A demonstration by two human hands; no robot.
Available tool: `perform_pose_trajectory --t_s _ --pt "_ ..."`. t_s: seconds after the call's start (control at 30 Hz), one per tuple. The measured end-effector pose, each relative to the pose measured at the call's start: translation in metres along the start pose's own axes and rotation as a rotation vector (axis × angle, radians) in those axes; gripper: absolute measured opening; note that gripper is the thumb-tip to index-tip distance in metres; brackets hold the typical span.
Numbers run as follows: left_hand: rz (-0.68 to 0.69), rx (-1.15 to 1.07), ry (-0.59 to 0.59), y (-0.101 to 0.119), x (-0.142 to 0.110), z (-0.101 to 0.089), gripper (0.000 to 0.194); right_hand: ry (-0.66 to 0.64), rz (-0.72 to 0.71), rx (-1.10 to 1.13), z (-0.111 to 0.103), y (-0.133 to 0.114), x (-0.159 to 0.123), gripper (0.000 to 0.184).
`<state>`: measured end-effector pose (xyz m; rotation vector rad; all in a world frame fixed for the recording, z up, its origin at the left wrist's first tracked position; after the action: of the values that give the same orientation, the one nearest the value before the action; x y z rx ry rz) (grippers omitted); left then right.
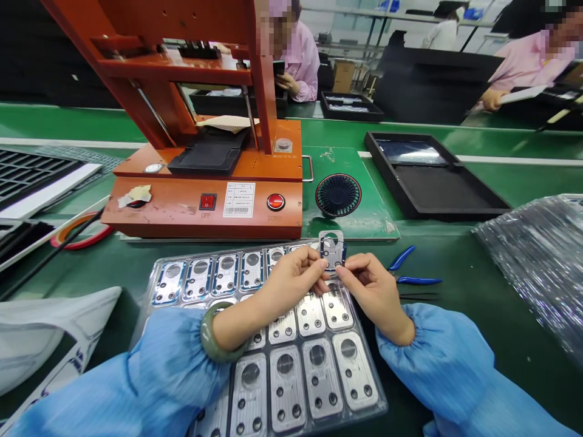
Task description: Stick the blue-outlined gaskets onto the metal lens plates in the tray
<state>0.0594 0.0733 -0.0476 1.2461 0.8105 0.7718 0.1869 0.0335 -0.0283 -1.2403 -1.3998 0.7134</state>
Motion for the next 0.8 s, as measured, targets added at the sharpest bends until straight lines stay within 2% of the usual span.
perform_pose_trajectory --t_s 0.27,0.67,0.8 --pt "0.016 0.043 0.024 0.0039 -0.002 -0.0021 0.025 -0.025 0.006 0.005 0.0014 -0.0031 0.0 0.008" --pt "0.012 0.043 -0.02 0.0038 -0.0031 0.0008 0.025 -0.055 0.004 0.022 0.0024 -0.0045 0.001 0.01" --pt "0.02 0.036 -0.001 0.0028 -0.0022 -0.0009 0.027 -0.075 0.007 -0.005 0.0034 -0.0069 0.0008 0.011"
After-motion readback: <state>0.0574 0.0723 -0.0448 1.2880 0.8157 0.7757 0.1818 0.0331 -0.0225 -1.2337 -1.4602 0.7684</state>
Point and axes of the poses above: each hand's wrist, its own x-axis towards the middle knuckle, its own z-axis out of the palm, y = z × x, the point moved 9 cm from there along x, towards the middle knuckle, and after that the axes turned 4 degrees about z, right-handed, at the moved point
